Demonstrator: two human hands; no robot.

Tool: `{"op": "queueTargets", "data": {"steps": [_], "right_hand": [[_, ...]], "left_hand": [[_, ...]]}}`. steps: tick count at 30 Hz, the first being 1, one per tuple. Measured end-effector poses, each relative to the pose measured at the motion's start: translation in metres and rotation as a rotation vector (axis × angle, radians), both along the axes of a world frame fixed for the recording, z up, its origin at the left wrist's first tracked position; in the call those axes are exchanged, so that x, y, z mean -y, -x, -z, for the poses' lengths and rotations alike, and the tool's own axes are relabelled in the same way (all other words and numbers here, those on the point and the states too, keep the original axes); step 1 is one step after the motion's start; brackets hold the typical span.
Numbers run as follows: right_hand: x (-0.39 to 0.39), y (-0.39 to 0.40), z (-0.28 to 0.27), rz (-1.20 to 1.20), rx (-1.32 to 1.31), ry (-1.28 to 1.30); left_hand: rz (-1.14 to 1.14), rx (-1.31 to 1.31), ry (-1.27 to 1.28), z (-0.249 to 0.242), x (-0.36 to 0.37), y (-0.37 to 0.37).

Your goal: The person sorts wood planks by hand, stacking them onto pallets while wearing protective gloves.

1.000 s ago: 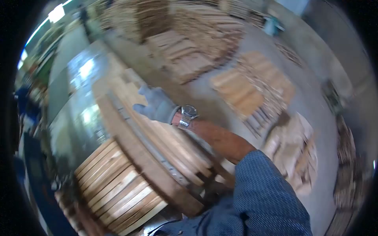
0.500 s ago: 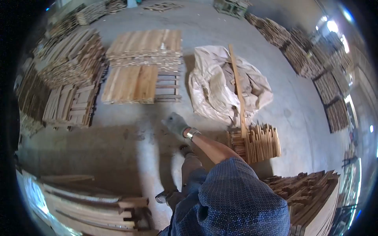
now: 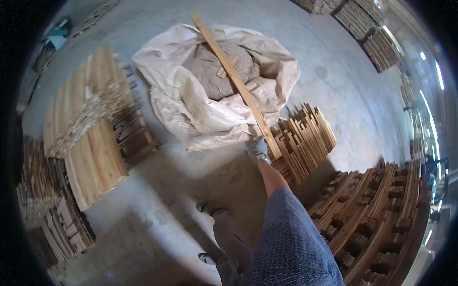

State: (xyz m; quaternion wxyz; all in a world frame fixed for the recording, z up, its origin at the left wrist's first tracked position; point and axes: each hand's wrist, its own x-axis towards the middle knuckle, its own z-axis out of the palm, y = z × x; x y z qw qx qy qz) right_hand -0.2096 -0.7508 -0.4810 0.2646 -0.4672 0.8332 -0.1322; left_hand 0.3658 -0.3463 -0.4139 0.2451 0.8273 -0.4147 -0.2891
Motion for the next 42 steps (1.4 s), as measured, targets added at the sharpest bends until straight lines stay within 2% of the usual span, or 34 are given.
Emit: {"op": "queueTargets", "data": {"steps": [1, 3, 6, 9, 10, 11, 13, 14, 15, 17, 19, 23, 24, 25, 27, 29, 31, 33, 34, 39, 40, 41, 42], "right_hand": [[0.011, 0.019, 0.01, 0.021, 0.028, -0.043], [0.028, 0.05, 0.032, 0.017, -0.081, -0.016], [0.052, 0.104, 0.093, -0.025, -0.191, -0.037], [0.065, 0.129, 0.126, -0.037, -0.241, -0.097], [0.069, 0.134, 0.14, -0.065, -0.272, -0.001], [0.076, 0.141, 0.15, -0.117, -0.318, -0.075], [0.083, 0.154, 0.175, -0.071, -0.149, -0.094], [0.083, 0.158, 0.183, -0.079, -0.223, -0.1], [0.088, 0.154, 0.18, -0.076, -0.214, -0.099], [0.1, 0.147, 0.164, -0.17, -0.395, -0.407], [0.1, 0.148, 0.165, -0.242, -0.495, -0.363], [0.096, 0.149, 0.143, -0.308, -0.496, -0.376], [0.087, 0.158, 0.146, -0.291, -0.405, -0.261], [0.082, 0.163, 0.137, -0.274, -0.317, -0.14], [0.073, 0.152, 0.083, -0.219, -0.298, -0.209], [0.06, 0.145, 0.028, -0.233, -0.065, -0.13], [0.047, 0.153, 0.013, -0.281, -0.077, 0.027], [0.038, 0.1, -0.085, -0.239, -0.11, -0.016], [0.028, 0.094, -0.102, -0.307, -0.106, 0.049], [-0.045, 0.055, -0.227, -0.341, -0.133, 0.01], [-0.061, 0.053, -0.236, -0.371, -0.055, 0.051], [-0.075, 0.046, -0.251, -0.466, -0.154, 0.116], [-0.086, 0.034, -0.27, -0.507, -0.142, 0.132]], "left_hand": [[0.021, -0.027, -0.025, 0.02, 0.013, 0.006], [0.048, -0.07, -0.077, 0.054, 0.031, 0.015], [0.073, -0.127, -0.15, 0.098, 0.048, 0.031], [0.065, -0.154, -0.211, 0.124, 0.047, 0.039], [0.061, -0.161, -0.223, 0.131, 0.049, 0.04], [0.055, -0.167, -0.233, 0.138, 0.049, 0.042], [0.038, -0.185, -0.245, 0.149, 0.05, 0.049], [0.033, -0.195, -0.248, 0.154, 0.051, 0.052], [0.03, -0.208, -0.252, 0.157, 0.051, 0.054], [0.023, -0.246, -0.264, 0.172, 0.05, 0.06], [0.003, -0.298, -0.287, 0.176, 0.038, 0.072], [-0.046, -0.374, -0.284, 0.163, 0.028, 0.082], [-0.056, -0.396, -0.279, 0.157, 0.027, 0.085], [-0.065, -0.422, -0.266, 0.15, 0.029, 0.091], [-0.073, -0.46, -0.222, 0.133, 0.043, 0.097], [-0.074, -0.486, -0.166, 0.107, 0.06, 0.1], [-0.073, -0.509, -0.096, 0.079, 0.079, 0.105], [-0.079, -0.531, -0.042, 0.045, 0.085, 0.109], [-0.085, -0.542, -0.02, 0.026, 0.082, 0.113], [-0.158, -0.568, 0.067, -0.073, 0.024, 0.138], [-0.184, -0.572, 0.085, -0.09, 0.007, 0.148], [-0.219, -0.577, 0.109, -0.104, -0.01, 0.161], [-0.269, -0.582, 0.143, -0.115, -0.027, 0.18]]}}
